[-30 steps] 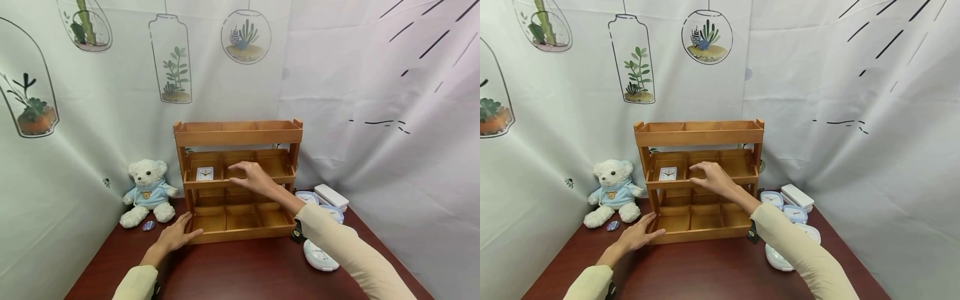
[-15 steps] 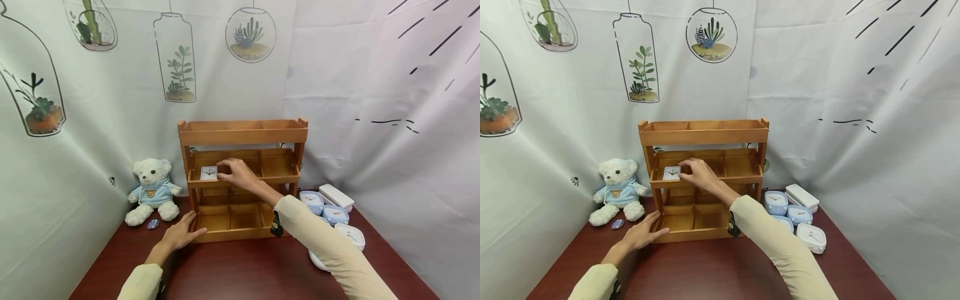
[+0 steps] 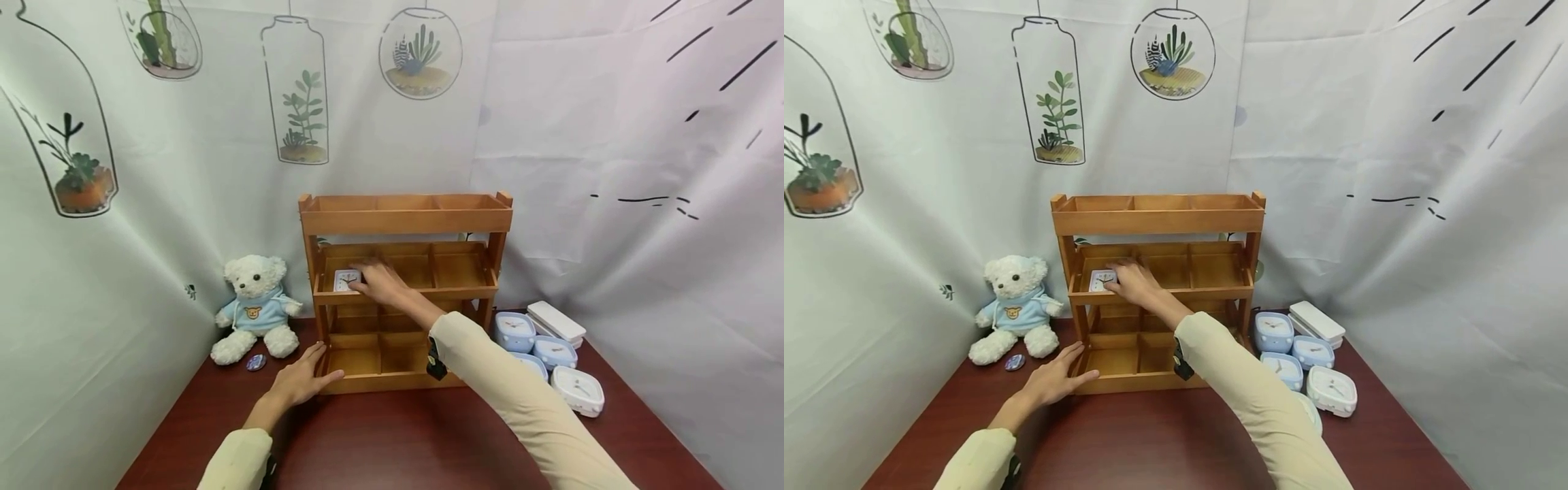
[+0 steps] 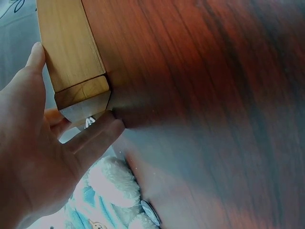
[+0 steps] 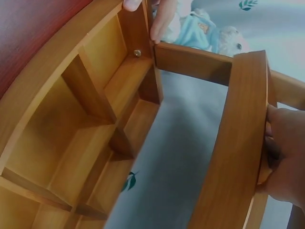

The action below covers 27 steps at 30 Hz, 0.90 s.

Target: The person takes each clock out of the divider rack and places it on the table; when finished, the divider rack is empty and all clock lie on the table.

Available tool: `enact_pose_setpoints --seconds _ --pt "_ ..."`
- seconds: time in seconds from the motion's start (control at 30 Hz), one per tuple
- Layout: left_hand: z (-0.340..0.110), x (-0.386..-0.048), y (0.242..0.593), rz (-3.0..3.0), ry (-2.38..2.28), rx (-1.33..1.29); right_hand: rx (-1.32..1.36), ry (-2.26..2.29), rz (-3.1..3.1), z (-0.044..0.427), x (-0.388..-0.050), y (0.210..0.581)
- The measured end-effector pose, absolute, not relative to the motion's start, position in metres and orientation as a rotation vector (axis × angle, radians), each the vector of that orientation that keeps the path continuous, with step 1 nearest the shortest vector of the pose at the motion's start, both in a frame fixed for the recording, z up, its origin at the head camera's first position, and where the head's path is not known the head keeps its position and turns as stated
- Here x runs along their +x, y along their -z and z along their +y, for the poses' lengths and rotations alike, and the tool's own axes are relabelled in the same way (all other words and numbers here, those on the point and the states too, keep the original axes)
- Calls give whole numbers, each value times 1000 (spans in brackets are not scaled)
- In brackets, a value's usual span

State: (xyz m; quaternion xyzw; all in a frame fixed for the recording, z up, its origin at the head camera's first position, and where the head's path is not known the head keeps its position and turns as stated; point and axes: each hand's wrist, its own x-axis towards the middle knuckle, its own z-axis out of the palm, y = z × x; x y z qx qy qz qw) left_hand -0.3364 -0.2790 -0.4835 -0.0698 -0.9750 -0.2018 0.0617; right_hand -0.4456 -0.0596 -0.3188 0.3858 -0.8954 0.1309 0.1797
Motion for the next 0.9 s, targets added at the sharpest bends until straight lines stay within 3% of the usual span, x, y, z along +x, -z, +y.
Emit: enact_pose_setpoints --seconds 0.9 --pt "-281 -339 483 -2951 609 -212 1223 -641 -2456 -43 -429 307"
